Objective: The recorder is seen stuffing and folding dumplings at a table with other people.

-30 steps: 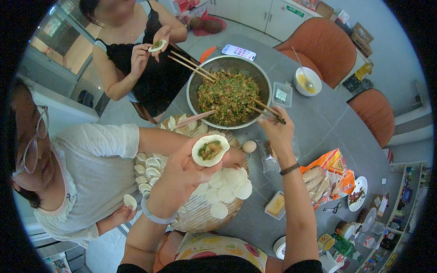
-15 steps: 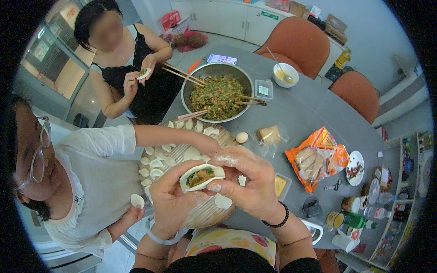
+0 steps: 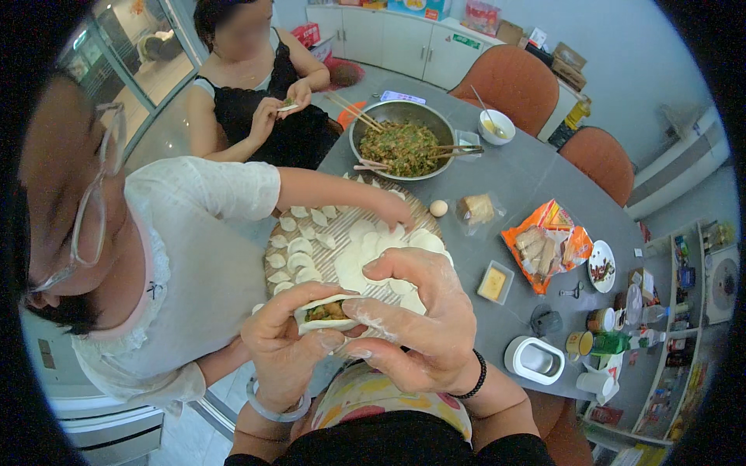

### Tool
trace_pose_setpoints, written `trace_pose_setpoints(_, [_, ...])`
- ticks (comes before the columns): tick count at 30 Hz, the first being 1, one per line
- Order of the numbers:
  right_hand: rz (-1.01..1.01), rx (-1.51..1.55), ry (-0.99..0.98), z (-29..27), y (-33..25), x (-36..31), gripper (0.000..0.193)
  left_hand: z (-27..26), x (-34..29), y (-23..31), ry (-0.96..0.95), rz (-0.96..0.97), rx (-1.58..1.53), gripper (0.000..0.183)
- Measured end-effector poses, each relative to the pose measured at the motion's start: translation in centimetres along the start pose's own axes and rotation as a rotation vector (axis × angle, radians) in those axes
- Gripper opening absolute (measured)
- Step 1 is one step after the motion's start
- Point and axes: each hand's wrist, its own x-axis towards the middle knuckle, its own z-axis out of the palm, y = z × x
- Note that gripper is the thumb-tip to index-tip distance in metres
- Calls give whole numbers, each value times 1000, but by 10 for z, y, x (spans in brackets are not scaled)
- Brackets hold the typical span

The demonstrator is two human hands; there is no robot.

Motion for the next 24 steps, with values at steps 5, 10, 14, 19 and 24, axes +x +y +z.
trace_pose_setpoints(5, [33, 34, 31, 11, -28, -8, 32, -13, -21, 13, -33, -1, -14, 40])
trace_pose_setpoints(10, [219, 185, 154, 18, -33, -29, 31, -14, -31, 21, -23, -65, -214, 42])
trace_pose_setpoints(14, [313, 335, 133, 22, -33, -33, 28, -10, -34, 21, -74, -103, -260, 42])
trace_pose_setpoints(19, [322, 401, 184, 6, -28, -42, 24, 12, -27, 19, -100, -110, -269, 40])
trace_pose_setpoints(24, [323, 358, 281, -13, -21, -51, 23, 34, -17, 11, -130, -118, -260, 39])
